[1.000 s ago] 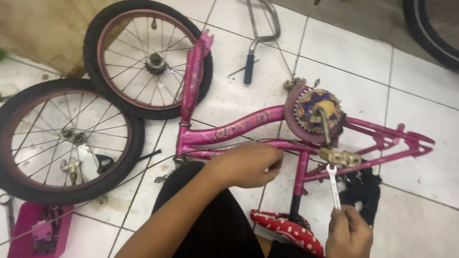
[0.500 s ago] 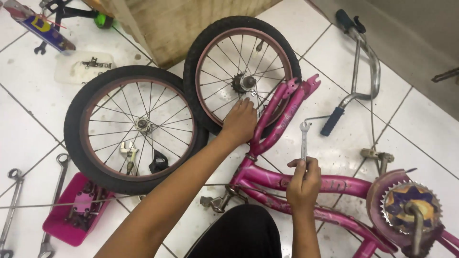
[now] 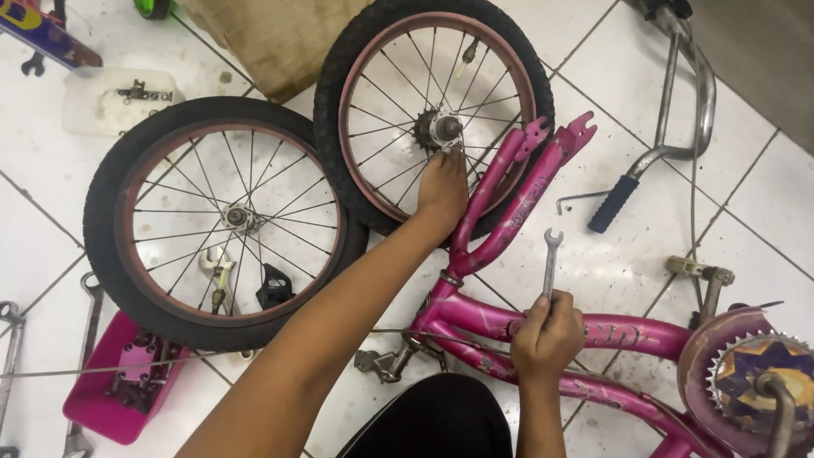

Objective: The person wipes the pink bicycle frame with a cloth, then uses a wrench to loosen and remove the rear brake caliper from the frame. The person continues to manipulate the brake caliper and its mounting bolt with the wrench and hands.

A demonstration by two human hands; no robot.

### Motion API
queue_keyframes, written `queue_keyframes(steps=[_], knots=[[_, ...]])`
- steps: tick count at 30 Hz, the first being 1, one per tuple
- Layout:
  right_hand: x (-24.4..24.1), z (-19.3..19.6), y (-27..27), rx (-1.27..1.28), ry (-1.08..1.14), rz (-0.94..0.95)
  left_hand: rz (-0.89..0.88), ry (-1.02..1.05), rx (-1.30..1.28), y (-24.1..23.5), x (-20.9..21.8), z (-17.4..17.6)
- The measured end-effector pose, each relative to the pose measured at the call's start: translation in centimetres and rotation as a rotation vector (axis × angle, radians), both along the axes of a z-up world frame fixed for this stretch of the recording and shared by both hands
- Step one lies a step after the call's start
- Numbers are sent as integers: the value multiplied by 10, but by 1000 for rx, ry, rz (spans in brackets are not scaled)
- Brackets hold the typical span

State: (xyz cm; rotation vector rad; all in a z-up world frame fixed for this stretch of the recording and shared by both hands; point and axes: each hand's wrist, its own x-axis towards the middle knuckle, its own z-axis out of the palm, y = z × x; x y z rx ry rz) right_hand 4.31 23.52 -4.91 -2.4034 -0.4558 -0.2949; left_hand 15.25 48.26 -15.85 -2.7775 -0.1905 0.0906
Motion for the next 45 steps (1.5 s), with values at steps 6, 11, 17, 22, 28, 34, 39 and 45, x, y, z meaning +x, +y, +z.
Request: queue_keyframes(steps=[6, 11, 17, 22, 28, 34, 39, 45], knots=[[7, -43, -15, -13, -114, -38, -178, -99, -495, 5, -41, 56], [6, -40, -12, -27, -118, -16, -205, -346, -416, 6, -48, 67], [6, -39, -13, -18, -118, -15, -152, -174, -206, -7, -26, 73], [8, -35, -9, -30, -129, -30, -69, 59, -109, -11, -33, 78], [10, -36, -8, -38, -146, -25, -5, -170, -243, -10, -29, 49], [7, -35, -10, -38, -143, -10, 103, -408, -312, -20, -27, 35], [8, -33, -7, -33, -147, -21, 57, -465, -290, -16, -25, 36], [9, -34, -7, -23, -155, -15, 2, -508, -176, -9, -17, 19]])
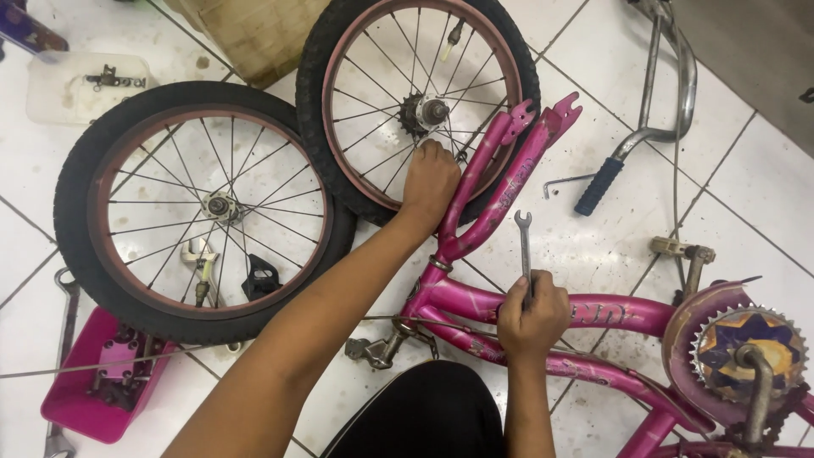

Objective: The person wipes the pink bicycle frame with a cloth, then uses a wrench to loosen and remove the rear brake caliper from the frame. The person continues to manipulate the brake caliper and its mounting bolt with the wrench and hands.

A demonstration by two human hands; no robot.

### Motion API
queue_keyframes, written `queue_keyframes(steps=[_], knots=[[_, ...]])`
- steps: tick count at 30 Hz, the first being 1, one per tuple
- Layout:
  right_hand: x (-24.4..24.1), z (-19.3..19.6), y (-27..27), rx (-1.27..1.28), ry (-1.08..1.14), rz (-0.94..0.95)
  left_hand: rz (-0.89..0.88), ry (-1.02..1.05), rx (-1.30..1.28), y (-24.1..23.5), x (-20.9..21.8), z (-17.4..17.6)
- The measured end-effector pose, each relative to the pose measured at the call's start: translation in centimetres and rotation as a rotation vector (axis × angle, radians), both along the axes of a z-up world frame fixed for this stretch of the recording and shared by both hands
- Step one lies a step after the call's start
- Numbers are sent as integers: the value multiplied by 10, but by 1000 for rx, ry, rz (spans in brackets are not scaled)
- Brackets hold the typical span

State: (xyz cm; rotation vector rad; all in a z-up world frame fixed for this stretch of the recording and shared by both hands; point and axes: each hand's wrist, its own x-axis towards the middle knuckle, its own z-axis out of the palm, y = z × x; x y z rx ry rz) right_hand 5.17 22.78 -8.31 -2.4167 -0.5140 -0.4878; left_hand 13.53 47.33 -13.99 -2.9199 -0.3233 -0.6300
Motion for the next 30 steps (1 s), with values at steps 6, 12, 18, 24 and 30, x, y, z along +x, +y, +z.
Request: queue_keyframes(steps=[6, 12, 18, 24, 30], knots=[[1, 4, 0, 13, 9, 9, -11, 101, -256, 7, -1, -2], [0, 9, 2, 2, 15, 22, -46, 217, -428, 9, -2, 12], [-2, 14, 4, -5, 14, 18, 21, 133, -289, -2, -7, 13], [-2, 13, 2, 0, 23, 27, 0, 159, -389, -4, -10, 17], [0, 15, 4, -3, 15, 35, -18, 217, -582, 0, -10, 12]])
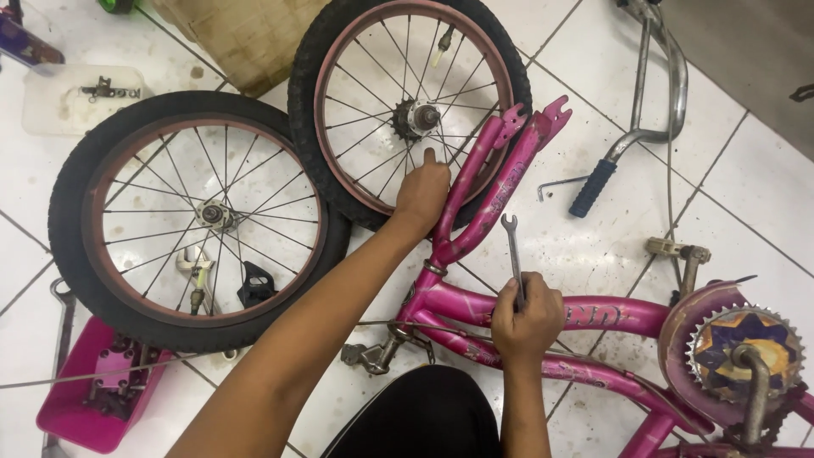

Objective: The person wipes the pink bicycle frame with a cloth, then uses a wrench to loosen and remove the rear brake caliper from the frame. The person continues to manipulate the brake caliper and its mounting bolt with the wrench and hands.

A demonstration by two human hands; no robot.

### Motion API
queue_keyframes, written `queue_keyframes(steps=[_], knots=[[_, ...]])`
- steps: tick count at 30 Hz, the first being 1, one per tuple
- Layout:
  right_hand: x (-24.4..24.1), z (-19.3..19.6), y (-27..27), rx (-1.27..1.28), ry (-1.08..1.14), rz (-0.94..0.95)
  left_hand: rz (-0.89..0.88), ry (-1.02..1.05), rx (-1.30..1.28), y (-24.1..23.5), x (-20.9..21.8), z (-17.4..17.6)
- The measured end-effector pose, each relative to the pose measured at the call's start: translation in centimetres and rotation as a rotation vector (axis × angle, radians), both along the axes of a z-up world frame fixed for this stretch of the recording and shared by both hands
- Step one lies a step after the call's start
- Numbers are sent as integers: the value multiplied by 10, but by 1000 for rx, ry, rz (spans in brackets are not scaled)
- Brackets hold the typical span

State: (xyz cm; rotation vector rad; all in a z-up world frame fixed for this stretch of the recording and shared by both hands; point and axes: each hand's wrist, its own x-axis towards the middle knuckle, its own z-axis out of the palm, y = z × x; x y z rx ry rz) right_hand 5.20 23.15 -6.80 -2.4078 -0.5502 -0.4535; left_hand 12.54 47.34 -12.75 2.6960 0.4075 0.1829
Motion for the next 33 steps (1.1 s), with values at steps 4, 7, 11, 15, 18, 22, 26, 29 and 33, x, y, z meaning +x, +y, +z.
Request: queue_keyframes(steps=[4, 7, 11, 15, 18, 22, 26, 29, 33], knots=[[-1, -2, -1, 3, 3, 2, 10, 35, -21, -2, -3, 9], [0, -1, -1, 7, 10, 2, 1, 53, -30, -3, 0, 14], [-2, 1, -1, 19, 35, 12, 13, 66, -13, 0, 9, -4], [-3, 1, -1, 38, 51, 20, 65, 90, 11, 0, 19, -17], [-2, 2, -1, 26, 61, 21, 45, 97, 14, -1, 12, 0], [-2, 1, -1, 23, 67, 20, 28, 74, 60, -1, 8, 2], [-2, 2, -1, 22, 65, 20, -9, 46, 7, -3, -2, 24], [-2, 0, -4, 10, 63, 13, 1, 14, -28, -3, -7, 25], [0, -1, -3, 7, 62, 15, 37, -85, -76, -2, -12, 20]])
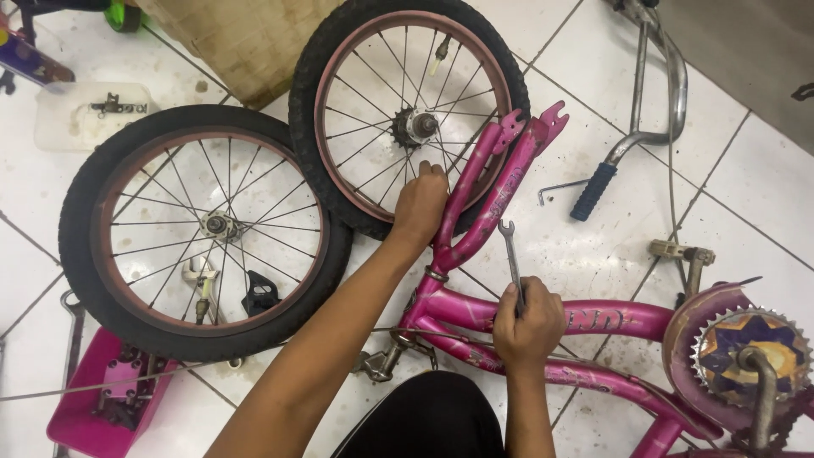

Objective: The person wipes the pink bicycle frame with a cloth, then uses a wrench to loosen and remove the rear brake caliper from the frame. The person continues to manipulate the brake caliper and its mounting bolt with the wrench and hands.

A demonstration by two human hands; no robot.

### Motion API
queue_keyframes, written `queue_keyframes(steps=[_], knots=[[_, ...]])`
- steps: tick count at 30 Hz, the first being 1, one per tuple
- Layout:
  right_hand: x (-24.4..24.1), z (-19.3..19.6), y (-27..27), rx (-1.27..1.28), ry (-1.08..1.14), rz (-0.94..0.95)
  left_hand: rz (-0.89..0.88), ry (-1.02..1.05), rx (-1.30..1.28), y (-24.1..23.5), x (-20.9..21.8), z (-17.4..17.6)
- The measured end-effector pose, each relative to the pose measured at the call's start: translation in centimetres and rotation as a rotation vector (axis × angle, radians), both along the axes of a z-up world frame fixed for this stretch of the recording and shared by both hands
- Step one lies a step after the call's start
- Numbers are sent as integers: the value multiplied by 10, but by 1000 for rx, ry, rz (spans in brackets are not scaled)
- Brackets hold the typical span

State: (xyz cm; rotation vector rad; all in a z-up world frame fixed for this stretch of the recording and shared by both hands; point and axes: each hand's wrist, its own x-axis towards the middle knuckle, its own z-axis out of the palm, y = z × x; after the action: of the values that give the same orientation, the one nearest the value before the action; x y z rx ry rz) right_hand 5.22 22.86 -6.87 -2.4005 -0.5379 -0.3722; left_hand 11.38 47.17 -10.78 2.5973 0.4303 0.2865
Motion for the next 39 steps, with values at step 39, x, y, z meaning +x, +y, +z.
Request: queue_keyframes(steps=[39], knots=[[-101, 166, -215, 682, 349, -26, -432, -238, -846, -269, -106, 242]])
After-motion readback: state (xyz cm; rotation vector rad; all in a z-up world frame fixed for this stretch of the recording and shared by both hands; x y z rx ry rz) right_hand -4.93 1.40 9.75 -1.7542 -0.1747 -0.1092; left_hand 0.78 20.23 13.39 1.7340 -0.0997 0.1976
